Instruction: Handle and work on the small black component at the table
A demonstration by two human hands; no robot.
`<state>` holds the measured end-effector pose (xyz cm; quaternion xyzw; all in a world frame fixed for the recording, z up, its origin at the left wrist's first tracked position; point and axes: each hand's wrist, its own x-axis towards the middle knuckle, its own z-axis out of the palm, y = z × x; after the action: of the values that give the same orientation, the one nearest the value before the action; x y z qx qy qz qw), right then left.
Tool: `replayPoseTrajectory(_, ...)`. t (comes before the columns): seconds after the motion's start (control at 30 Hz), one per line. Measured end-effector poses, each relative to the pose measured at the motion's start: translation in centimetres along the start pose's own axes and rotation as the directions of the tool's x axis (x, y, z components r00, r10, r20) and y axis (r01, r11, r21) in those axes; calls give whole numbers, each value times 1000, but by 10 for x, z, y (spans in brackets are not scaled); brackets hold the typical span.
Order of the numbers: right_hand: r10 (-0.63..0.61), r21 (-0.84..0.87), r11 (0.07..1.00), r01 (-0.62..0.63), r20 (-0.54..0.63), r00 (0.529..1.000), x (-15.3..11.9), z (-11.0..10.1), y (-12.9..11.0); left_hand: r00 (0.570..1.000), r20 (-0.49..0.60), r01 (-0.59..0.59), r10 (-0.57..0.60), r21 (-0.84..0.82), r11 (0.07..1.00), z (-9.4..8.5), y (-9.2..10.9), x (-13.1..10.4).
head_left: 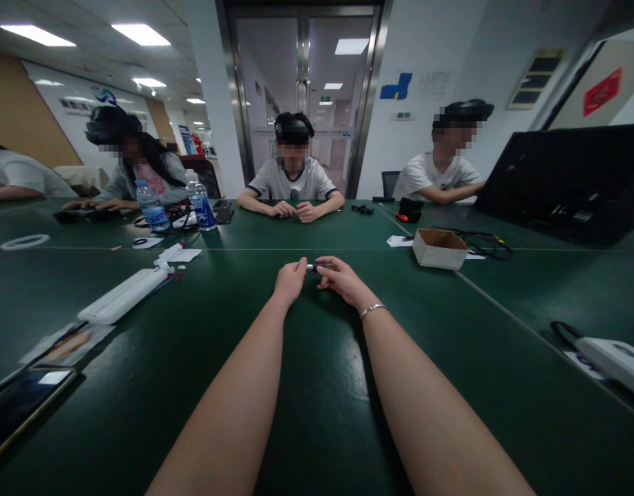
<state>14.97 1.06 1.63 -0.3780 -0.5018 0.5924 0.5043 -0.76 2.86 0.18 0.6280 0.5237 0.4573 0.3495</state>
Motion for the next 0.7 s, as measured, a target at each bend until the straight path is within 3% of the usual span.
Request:
replayPoseTrajectory(0.33,17,-24,1000,-17,19,1000,0,0,0,1000,20,9,-9,45,999,-2,7,-4)
replayPoseTrajectory(0.43,2,-46,999,-1,33,999,2,-2,3,1000,-19,-21,24,134,991,-4,13,-9)
replayPoseTrajectory(0.6,-62,-306,950,61,8,998,10,4,12,983,-142,-51,115,393,918,-9,26,-22)
replayPoseTrajectory(0.7,-172,-584,805,104,-62,983,11,12,15,979,-139,-64,146,470,880,-10,31,-25)
